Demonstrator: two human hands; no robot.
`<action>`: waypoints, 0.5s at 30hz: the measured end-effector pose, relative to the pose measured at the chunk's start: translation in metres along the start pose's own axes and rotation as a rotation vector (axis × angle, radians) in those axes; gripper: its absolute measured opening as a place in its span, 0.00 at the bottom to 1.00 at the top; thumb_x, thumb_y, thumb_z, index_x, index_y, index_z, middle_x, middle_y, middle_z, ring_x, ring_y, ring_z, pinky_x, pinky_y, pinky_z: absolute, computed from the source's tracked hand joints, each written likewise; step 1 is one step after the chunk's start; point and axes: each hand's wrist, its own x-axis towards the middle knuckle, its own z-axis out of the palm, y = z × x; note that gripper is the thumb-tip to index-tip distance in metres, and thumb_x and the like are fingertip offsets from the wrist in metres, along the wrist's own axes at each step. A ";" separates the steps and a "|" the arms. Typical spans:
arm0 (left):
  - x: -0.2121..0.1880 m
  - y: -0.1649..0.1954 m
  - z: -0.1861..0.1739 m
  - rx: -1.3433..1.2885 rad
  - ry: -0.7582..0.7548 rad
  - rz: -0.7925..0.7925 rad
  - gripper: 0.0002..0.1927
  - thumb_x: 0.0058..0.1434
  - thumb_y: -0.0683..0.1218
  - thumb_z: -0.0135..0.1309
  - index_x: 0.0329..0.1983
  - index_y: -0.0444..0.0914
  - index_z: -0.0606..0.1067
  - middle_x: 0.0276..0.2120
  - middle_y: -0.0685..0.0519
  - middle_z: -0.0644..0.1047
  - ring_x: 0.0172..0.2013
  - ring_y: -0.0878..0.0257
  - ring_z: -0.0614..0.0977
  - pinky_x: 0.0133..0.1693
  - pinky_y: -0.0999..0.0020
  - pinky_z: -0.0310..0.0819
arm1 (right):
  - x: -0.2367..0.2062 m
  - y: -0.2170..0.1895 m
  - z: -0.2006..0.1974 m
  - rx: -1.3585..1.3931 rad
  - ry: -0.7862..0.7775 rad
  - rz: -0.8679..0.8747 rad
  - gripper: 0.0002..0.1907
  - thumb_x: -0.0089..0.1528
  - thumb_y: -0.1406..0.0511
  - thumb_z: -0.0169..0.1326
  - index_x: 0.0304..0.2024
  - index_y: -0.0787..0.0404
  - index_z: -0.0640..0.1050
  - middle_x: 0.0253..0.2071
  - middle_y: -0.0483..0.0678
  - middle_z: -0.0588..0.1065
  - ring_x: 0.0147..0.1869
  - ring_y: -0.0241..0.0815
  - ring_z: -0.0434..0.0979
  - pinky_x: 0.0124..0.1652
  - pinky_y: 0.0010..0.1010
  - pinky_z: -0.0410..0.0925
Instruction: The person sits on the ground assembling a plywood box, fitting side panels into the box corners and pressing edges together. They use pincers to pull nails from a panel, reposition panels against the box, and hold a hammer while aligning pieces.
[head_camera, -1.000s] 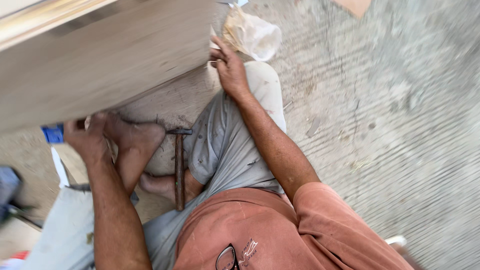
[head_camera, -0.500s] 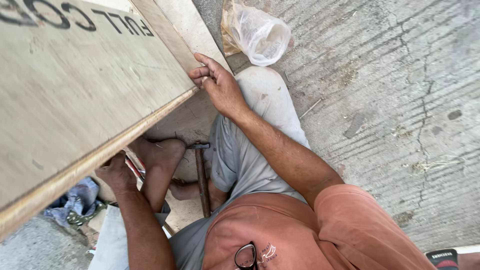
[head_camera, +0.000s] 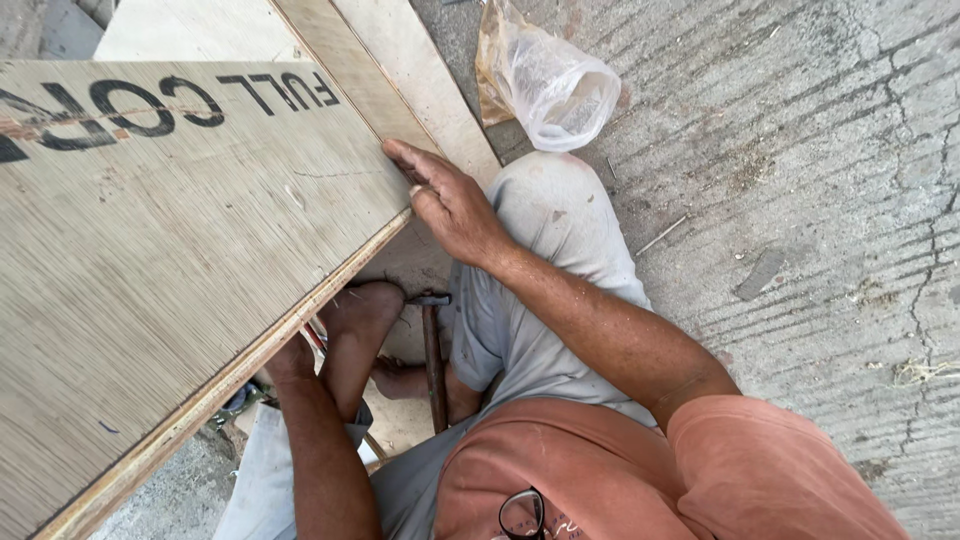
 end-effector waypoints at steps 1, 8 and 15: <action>0.001 0.001 -0.003 0.020 -0.014 0.004 0.29 0.68 0.48 0.60 0.69 0.34 0.67 0.65 0.48 0.72 0.64 0.57 0.74 0.65 0.63 0.71 | 0.007 0.003 0.001 -0.032 -0.001 -0.012 0.31 0.67 0.68 0.41 0.74 0.61 0.63 0.74 0.57 0.66 0.79 0.50 0.65 0.76 0.40 0.59; 0.015 0.028 -0.013 -0.121 -0.175 -0.086 0.31 0.73 0.53 0.54 0.73 0.34 0.64 0.70 0.45 0.68 0.68 0.54 0.71 0.68 0.60 0.70 | 0.084 0.027 0.017 -0.146 -0.017 -0.090 0.29 0.73 0.61 0.37 0.78 0.55 0.57 0.77 0.53 0.64 0.81 0.50 0.63 0.77 0.42 0.57; 0.088 0.060 -0.003 -0.129 -0.296 -0.181 0.30 0.74 0.54 0.53 0.73 0.35 0.65 0.69 0.46 0.69 0.68 0.54 0.72 0.68 0.59 0.71 | 0.105 0.034 0.018 -0.278 0.012 -0.127 0.30 0.72 0.62 0.37 0.78 0.49 0.56 0.76 0.49 0.67 0.79 0.47 0.67 0.76 0.43 0.60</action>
